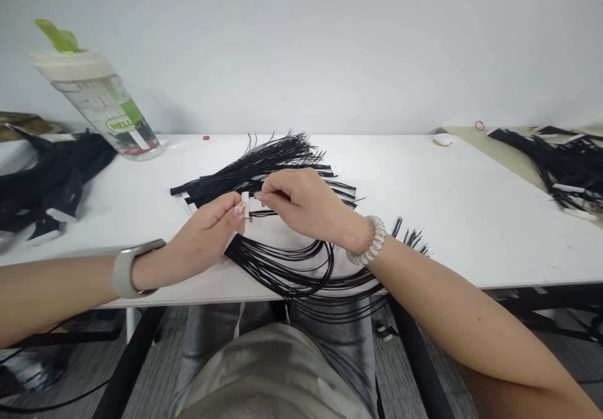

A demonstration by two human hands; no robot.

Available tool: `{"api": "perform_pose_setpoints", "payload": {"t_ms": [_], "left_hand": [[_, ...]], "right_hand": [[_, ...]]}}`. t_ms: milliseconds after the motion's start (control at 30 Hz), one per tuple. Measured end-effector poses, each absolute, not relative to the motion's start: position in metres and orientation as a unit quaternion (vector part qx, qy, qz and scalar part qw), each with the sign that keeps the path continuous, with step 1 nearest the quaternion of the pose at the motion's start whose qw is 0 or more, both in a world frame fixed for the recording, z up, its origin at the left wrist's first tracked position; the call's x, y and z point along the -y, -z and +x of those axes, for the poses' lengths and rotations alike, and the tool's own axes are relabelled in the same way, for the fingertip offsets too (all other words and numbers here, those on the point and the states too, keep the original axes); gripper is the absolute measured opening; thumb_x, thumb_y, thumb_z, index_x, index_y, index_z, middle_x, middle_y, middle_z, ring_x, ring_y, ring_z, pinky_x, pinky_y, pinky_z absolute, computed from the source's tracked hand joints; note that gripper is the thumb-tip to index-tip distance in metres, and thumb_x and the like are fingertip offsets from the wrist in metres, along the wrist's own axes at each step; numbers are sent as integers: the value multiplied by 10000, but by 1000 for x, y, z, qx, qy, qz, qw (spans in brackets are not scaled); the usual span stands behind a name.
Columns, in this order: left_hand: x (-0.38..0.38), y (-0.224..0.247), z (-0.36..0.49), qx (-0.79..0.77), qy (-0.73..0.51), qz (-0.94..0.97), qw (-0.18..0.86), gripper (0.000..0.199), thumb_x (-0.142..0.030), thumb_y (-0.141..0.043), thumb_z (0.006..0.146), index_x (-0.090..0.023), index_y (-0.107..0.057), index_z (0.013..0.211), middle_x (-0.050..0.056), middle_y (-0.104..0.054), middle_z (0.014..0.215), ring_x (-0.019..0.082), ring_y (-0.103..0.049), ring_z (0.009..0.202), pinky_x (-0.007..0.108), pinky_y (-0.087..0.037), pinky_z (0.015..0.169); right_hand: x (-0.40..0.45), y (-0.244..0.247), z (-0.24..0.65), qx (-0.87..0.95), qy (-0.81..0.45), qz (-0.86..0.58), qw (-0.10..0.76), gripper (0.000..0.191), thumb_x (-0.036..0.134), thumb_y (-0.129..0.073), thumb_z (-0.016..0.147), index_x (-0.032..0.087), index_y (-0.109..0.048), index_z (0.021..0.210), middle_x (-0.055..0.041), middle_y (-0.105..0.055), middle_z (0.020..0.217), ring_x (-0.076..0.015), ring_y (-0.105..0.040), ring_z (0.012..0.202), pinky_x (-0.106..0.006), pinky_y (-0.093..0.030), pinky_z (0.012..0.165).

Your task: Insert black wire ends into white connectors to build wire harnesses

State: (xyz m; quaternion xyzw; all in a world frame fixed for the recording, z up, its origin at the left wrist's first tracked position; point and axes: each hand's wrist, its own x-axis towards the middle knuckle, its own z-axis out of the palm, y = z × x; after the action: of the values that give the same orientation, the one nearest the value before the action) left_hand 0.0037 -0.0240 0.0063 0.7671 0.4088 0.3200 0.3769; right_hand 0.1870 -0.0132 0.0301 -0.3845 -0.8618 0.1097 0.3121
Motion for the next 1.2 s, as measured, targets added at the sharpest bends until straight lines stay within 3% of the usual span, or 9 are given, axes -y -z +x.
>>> {"api": "perform_pose_setpoints", "payload": {"t_ms": [333, 1033, 1200], "left_hand": [[23, -7, 4, -402, -318, 764, 392, 277, -313, -335, 885, -177, -379, 648, -39, -382, 603, 85, -378, 544, 214, -339, 534], [26, -3, 3, -370, -332, 800, 338, 293, -339, -293, 897, -179, -402, 678, -26, -413, 634, 99, -385, 591, 227, -340, 569], [21, -5, 5, -418, -289, 753, 419, 298, -408, -371, 856, -187, -393, 657, -56, -369, 525, 79, -377, 441, 211, -320, 434]], "right_hand": [[9, -29, 189, 876, -120, -356, 301, 136, 141, -487, 791, 139, -536, 664, 23, -543, 619, -50, -454, 573, -169, -334, 561], [10, -19, 179, 859, -75, -358, 359, 182, 187, -481, 814, 143, -556, 654, 14, -553, 594, -63, -474, 556, -186, -353, 552], [5, -17, 181, 856, -84, -389, 330, 146, 159, -498, 785, 152, -582, 665, 23, -572, 611, -61, -477, 566, -186, -342, 560]]}}
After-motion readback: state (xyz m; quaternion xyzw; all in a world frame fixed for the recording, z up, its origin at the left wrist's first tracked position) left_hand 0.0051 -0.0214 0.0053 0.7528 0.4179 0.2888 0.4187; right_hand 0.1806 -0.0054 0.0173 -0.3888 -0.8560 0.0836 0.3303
